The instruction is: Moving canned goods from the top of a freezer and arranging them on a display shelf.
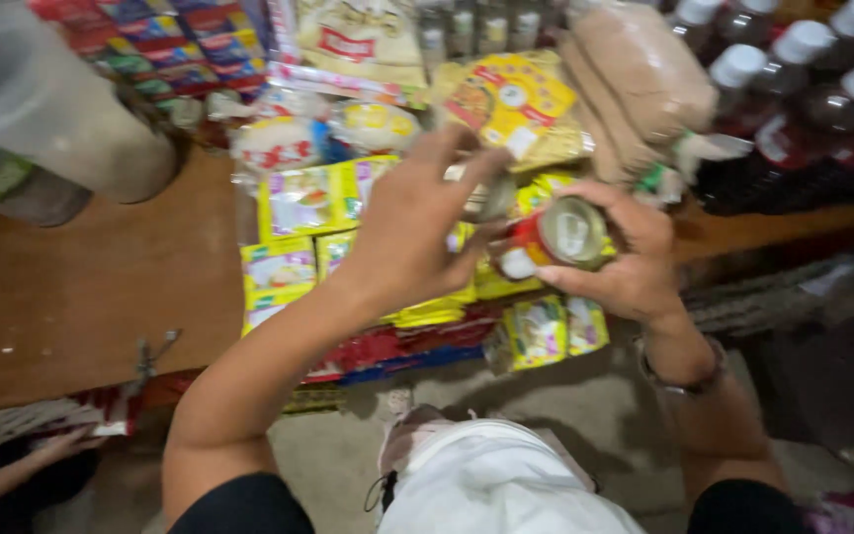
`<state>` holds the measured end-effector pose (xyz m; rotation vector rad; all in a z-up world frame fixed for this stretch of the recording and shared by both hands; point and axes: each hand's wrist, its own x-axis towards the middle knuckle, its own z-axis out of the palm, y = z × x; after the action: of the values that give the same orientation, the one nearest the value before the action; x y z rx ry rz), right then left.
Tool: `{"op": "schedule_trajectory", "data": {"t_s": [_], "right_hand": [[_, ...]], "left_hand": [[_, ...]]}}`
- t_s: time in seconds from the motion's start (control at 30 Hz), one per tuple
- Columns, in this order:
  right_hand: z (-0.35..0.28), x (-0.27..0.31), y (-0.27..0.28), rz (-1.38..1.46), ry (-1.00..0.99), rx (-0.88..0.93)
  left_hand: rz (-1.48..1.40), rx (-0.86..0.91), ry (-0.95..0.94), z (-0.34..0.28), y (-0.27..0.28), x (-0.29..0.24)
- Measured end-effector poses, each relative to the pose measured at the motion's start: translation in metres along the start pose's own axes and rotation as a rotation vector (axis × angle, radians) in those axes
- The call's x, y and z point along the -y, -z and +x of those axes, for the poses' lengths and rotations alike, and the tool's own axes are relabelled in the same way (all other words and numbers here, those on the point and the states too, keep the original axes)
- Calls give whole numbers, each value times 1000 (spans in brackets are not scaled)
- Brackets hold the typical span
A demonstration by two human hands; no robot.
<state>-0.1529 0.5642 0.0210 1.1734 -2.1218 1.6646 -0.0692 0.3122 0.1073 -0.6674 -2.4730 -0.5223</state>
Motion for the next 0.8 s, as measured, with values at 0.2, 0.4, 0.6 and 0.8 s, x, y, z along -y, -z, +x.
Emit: {"op": "schedule_trajectory", "data": {"t_s": [0.2, 0.4, 0.6, 0.8], "right_hand": [[99, 33, -103, -52, 134, 207], [192, 29, -220, 47, 211, 159], [267, -4, -325, -36, 361, 31], [296, -68, -407, -70, 300, 21]], "left_hand": [[97, -138, 190, -59, 107, 81], [298, -252, 289, -110, 160, 196], [285, -355, 355, -142, 156, 307], [257, -281, 485, -153, 128, 385]]}}
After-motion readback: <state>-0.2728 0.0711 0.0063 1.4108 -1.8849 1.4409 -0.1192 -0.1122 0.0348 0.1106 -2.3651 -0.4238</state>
